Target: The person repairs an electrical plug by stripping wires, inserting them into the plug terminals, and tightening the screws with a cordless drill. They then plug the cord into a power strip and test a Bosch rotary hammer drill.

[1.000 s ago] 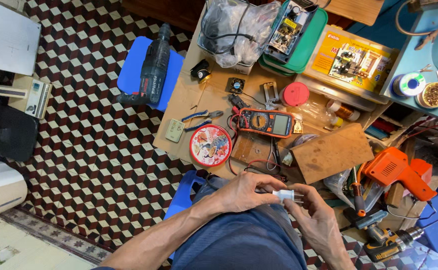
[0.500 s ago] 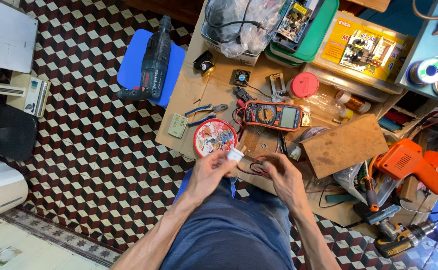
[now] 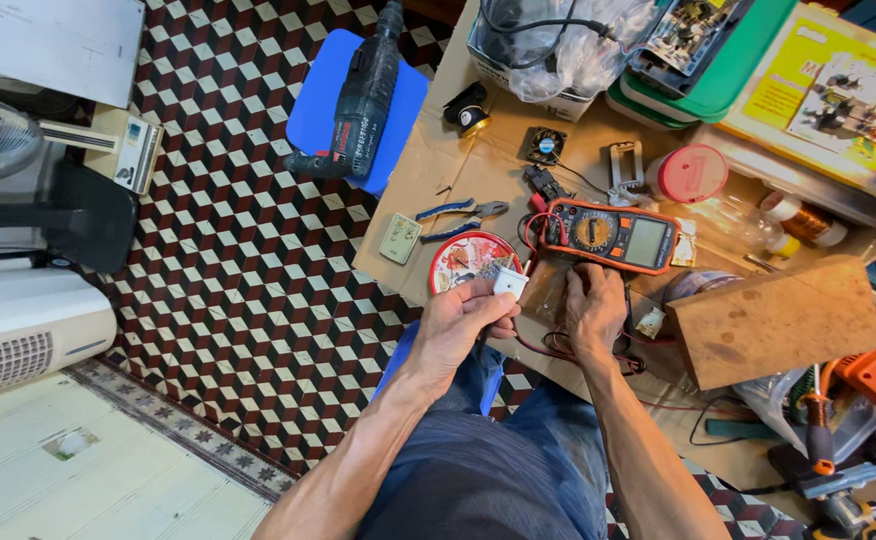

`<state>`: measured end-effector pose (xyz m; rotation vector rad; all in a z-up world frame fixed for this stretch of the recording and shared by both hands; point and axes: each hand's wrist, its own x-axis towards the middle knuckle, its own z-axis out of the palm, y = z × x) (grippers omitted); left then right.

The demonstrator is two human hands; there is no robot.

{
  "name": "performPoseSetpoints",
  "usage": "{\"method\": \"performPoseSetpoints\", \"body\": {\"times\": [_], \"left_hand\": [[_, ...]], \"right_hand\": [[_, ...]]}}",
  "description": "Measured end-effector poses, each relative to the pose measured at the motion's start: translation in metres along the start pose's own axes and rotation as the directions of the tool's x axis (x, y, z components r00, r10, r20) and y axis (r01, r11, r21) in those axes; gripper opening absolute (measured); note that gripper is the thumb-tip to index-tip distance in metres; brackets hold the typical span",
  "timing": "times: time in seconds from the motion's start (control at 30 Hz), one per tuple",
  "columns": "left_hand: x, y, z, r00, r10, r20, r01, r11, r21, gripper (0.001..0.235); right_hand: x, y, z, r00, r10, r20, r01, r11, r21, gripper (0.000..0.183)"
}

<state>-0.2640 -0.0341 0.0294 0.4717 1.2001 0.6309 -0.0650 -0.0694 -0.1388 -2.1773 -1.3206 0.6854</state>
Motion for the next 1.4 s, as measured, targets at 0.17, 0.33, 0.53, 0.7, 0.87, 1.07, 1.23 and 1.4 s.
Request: {"method": "performPoseSetpoints", "body": {"times": [0.17,0.33,0.53,0.7,0.87,1.07,1.23,1.4], "left_hand": [[0.013,-0.006,-0.003,1.000,-0.024,-0.009,0.024,1.000,0.015,0.034],[0.026,-0.012,0.000,1.000,-0.007,0.020,0.006,0.999,0.047,0.033],[0.023,-0.007,0.014,0.986,-0.044,0.160,0.050,0.998,-0.031,0.032],[0.018,0.004,0.023,0.951,-0.072,0.300,0.134,0.973,-0.190,0.030],[0.017,0.004,0.032,0.929,-0.115,0.352,0.217,0.940,-0.265,0.030],[0.019,-0.001,0.028,0.924,-0.122,0.364,0.253,0.907,-0.337,0.028],[0.025,0.003,0.021,0.892,-0.188,0.411,0.330,0.892,-0.310,0.028],[0.029,0.016,0.027,0.857,-0.179,0.484,0.349,0.892,-0.288,0.034]], "right_hand": [[0.002,-0.017,-0.009,0.996,-0.053,-0.068,0.060,0.993,0.099,0.014],[-0.016,-0.051,-0.056,0.922,0.272,0.276,-0.386,0.712,0.587,0.017],[-0.017,-0.085,-0.090,0.888,0.215,0.406,-0.456,0.305,0.836,0.014],[-0.016,-0.087,-0.102,0.801,0.182,0.570,-0.597,0.184,0.781,0.017],[-0.018,-0.083,-0.106,0.856,0.091,0.509,-0.508,0.329,0.796,0.022],[-0.020,-0.083,-0.117,0.872,0.072,0.485,-0.466,0.427,0.775,0.020],[-0.017,-0.088,-0.124,0.889,0.031,0.457,-0.405,0.520,0.752,0.019],[-0.011,-0.092,-0.135,0.889,0.055,0.455,-0.412,0.533,0.739,0.018]]}}
